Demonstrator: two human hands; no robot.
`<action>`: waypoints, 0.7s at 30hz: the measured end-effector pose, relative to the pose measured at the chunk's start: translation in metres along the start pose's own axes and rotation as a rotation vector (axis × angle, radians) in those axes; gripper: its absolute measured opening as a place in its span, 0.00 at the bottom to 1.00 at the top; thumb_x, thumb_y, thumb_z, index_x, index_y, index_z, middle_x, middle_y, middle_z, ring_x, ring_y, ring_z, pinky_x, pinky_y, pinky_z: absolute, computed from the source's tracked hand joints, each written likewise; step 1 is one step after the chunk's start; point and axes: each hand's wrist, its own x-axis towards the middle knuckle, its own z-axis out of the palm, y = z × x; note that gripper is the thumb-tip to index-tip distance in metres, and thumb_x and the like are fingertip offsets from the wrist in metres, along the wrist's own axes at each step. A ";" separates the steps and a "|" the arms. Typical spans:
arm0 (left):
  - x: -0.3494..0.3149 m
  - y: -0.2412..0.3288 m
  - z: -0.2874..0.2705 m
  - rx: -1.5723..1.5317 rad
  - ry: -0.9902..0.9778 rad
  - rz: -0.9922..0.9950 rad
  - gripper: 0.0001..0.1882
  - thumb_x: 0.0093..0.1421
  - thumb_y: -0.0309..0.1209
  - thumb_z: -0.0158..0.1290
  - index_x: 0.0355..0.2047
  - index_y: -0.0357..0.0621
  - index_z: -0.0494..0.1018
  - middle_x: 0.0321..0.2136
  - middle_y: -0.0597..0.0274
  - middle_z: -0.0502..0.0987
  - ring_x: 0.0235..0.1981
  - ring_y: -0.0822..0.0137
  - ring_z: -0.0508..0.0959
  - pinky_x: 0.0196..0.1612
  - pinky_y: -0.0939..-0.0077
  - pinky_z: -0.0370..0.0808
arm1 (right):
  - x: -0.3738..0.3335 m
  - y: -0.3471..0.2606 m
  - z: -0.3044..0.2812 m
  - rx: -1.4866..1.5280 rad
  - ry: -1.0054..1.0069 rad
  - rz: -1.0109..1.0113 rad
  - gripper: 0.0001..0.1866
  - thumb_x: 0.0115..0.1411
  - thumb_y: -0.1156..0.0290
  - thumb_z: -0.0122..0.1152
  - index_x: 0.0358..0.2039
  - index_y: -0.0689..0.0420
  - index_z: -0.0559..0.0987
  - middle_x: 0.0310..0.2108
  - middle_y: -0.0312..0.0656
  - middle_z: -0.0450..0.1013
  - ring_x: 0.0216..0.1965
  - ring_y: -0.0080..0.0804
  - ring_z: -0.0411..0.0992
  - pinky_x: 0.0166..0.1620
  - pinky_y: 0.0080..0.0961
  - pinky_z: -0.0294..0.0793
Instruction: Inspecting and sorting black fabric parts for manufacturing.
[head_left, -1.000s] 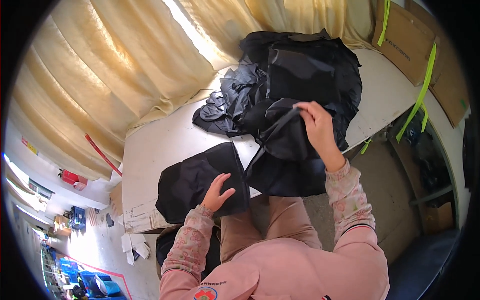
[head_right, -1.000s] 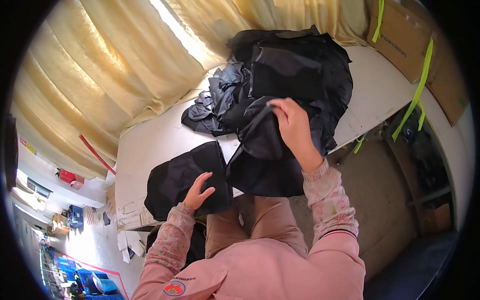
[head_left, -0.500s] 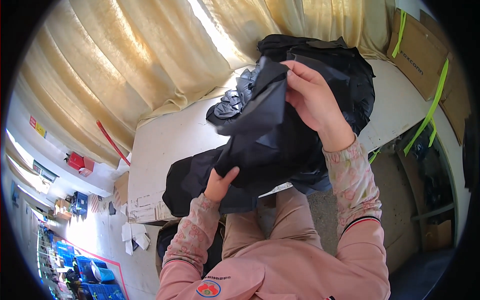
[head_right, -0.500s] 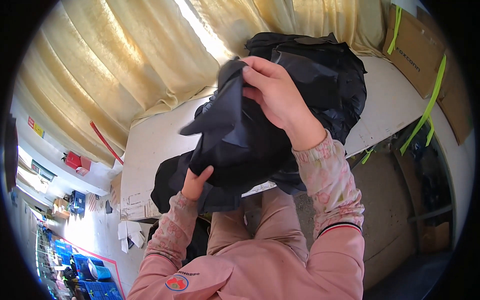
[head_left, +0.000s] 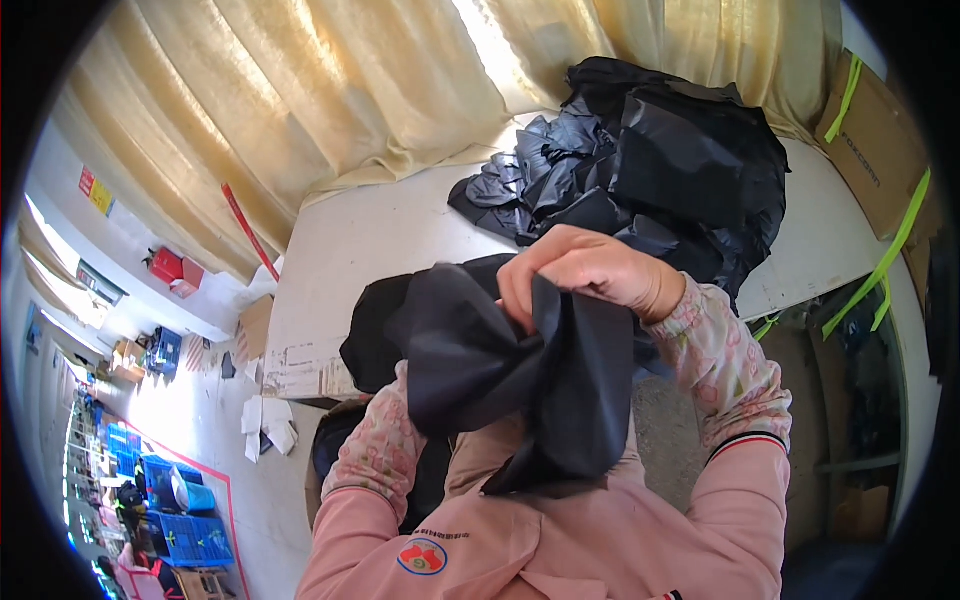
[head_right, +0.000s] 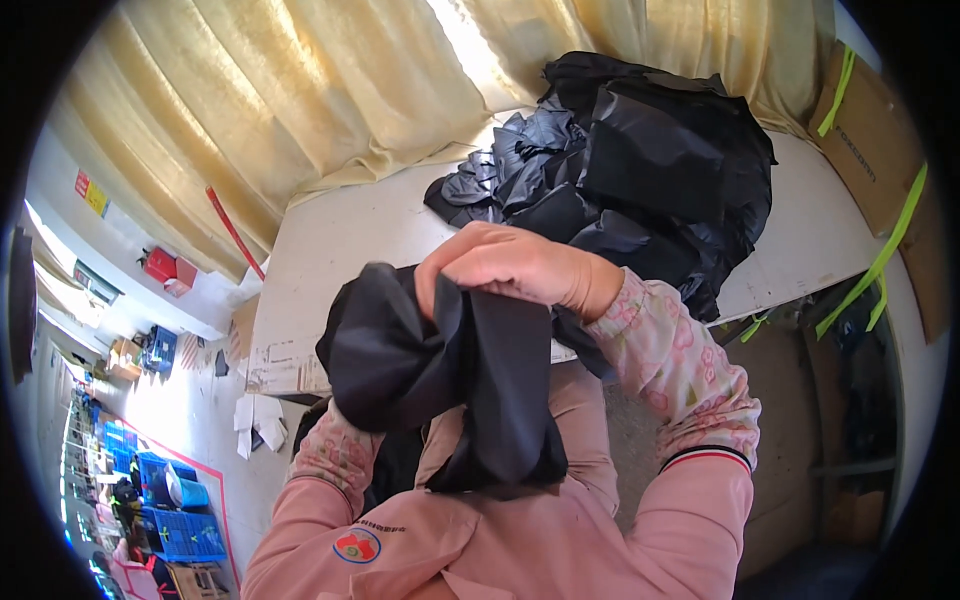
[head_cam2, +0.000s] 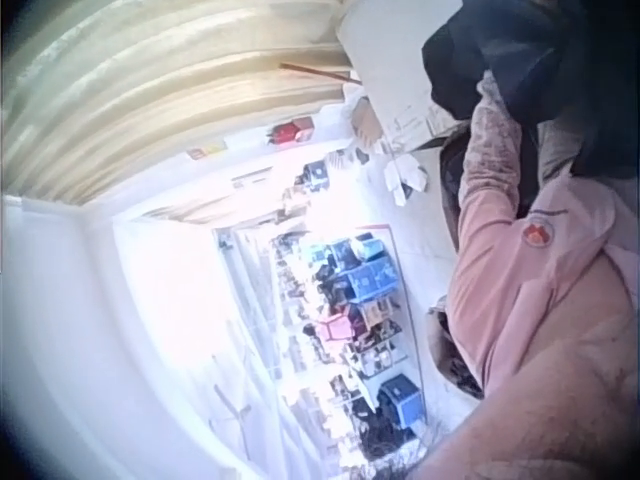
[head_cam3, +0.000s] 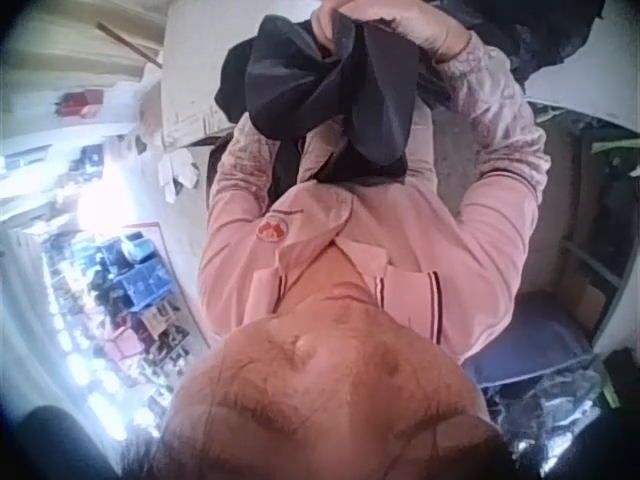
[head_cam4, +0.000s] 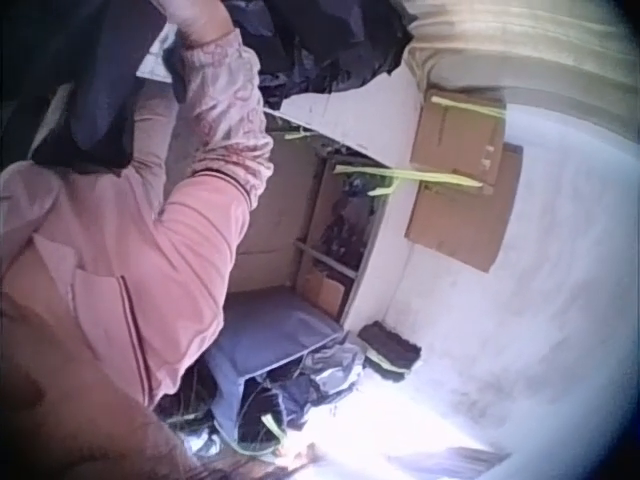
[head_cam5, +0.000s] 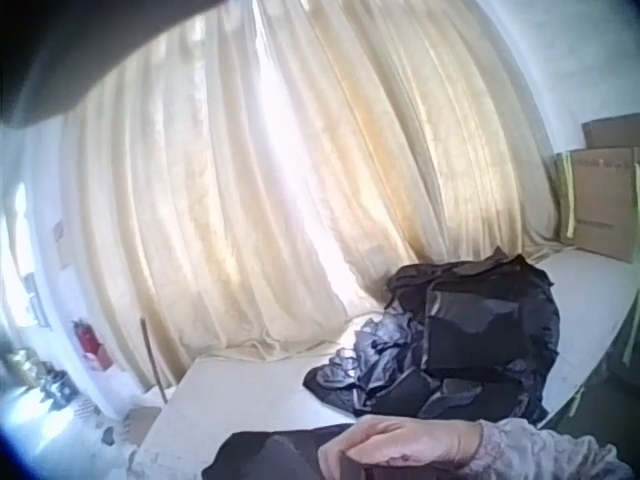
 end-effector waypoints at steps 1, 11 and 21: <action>-0.001 0.001 0.003 0.086 0.003 0.034 0.18 0.61 0.43 0.49 0.42 0.41 0.74 0.42 0.57 0.77 0.44 0.60 0.76 0.48 0.63 0.74 | 0.000 0.001 0.001 -0.004 0.042 -0.032 0.18 0.58 0.64 0.48 0.23 0.67 0.75 0.23 0.40 0.72 0.29 0.27 0.69 0.37 0.21 0.67; 0.037 0.066 0.018 0.961 -0.076 0.472 0.12 0.55 0.27 0.59 0.40 0.39 0.76 0.46 0.59 0.76 0.47 0.69 0.73 0.48 0.73 0.70 | 0.011 -0.027 -0.012 -0.227 0.102 -0.113 0.30 0.63 0.50 0.51 0.13 0.62 0.71 0.18 0.41 0.67 0.25 0.30 0.65 0.32 0.23 0.63; -0.065 0.196 0.106 1.412 0.497 1.220 0.05 0.57 0.27 0.55 0.30 0.37 0.73 0.31 0.57 0.75 0.31 0.65 0.73 0.37 0.78 0.68 | -0.032 0.051 -0.009 -0.805 0.493 0.309 0.21 0.50 0.57 0.71 0.34 0.60 0.75 0.15 0.33 0.66 0.19 0.18 0.63 0.24 0.19 0.63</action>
